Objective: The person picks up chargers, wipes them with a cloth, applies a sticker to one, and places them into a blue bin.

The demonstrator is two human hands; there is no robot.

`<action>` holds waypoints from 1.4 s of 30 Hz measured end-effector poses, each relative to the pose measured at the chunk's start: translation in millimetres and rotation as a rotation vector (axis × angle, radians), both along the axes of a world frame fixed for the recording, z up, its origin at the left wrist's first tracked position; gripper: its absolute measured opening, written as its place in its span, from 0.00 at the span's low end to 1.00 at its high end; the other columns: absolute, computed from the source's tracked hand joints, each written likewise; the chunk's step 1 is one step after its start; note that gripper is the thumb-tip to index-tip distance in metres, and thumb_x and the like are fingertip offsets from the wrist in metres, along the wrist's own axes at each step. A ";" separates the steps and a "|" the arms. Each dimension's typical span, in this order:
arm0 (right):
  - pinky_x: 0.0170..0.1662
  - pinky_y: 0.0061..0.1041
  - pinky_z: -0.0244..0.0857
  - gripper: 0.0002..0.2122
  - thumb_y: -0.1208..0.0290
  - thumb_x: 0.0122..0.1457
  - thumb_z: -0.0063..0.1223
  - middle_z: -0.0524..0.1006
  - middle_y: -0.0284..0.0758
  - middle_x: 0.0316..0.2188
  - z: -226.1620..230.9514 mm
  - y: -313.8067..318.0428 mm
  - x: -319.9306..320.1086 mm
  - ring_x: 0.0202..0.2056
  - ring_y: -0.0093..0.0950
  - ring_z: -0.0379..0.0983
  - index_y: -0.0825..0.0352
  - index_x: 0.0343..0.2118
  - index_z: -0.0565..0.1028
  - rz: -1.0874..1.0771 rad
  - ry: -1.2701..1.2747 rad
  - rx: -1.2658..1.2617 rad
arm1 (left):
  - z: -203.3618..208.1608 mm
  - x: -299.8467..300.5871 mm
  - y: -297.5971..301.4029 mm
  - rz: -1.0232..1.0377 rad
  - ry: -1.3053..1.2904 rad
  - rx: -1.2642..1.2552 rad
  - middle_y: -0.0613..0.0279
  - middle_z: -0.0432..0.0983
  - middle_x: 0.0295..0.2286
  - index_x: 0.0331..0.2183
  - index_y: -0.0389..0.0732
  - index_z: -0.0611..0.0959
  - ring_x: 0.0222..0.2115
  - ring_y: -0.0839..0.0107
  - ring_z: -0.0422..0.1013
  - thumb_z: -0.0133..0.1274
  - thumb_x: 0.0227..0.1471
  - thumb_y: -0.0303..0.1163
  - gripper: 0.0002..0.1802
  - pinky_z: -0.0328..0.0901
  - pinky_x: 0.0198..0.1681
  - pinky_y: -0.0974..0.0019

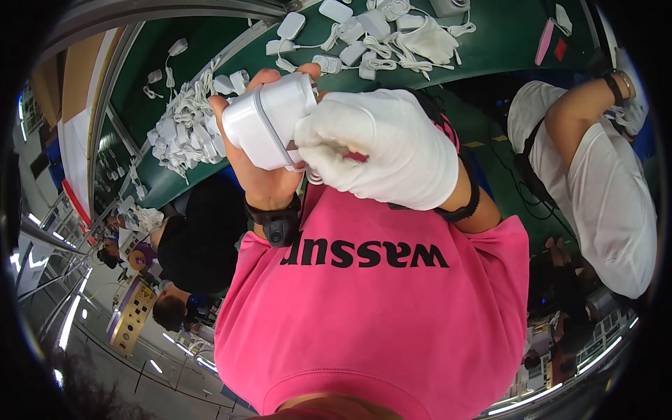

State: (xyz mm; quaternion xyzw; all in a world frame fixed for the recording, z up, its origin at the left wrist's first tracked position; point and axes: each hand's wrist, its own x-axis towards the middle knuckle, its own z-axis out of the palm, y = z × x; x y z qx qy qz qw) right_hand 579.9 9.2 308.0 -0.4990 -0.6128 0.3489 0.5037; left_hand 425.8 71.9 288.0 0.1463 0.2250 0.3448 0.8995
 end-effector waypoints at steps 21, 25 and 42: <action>0.16 0.24 0.51 0.19 0.62 0.40 0.64 0.57 0.27 0.11 -0.7 -12.2 15.5 0.12 0.24 0.58 0.56 0.38 0.76 0.366 -0.597 0.039 | -3.1 -0.5 1.4 0.022 -0.066 -0.127 0.39 0.64 0.47 0.48 0.40 0.68 0.39 0.52 0.70 0.25 0.55 0.64 0.38 0.70 0.38 0.55; 0.16 0.26 0.50 0.18 0.62 0.41 0.63 0.57 0.28 0.11 -2.8 -10.8 18.9 0.11 0.25 0.58 0.57 0.37 0.76 0.209 -0.394 0.152 | -4.0 -0.2 0.4 0.031 -0.074 -0.166 0.39 0.64 0.47 0.48 0.41 0.68 0.39 0.52 0.70 0.26 0.55 0.63 0.38 0.71 0.35 0.56; 0.16 0.25 0.51 0.17 0.68 0.43 0.63 0.62 0.30 0.11 -7.0 -10.0 31.7 0.12 0.28 0.61 0.63 0.39 0.76 0.255 -0.113 0.155 | -0.1 2.0 0.4 0.006 -0.186 -0.188 0.38 0.65 0.46 0.48 0.43 0.69 0.37 0.49 0.69 0.26 0.55 0.63 0.37 0.71 0.36 0.55</action>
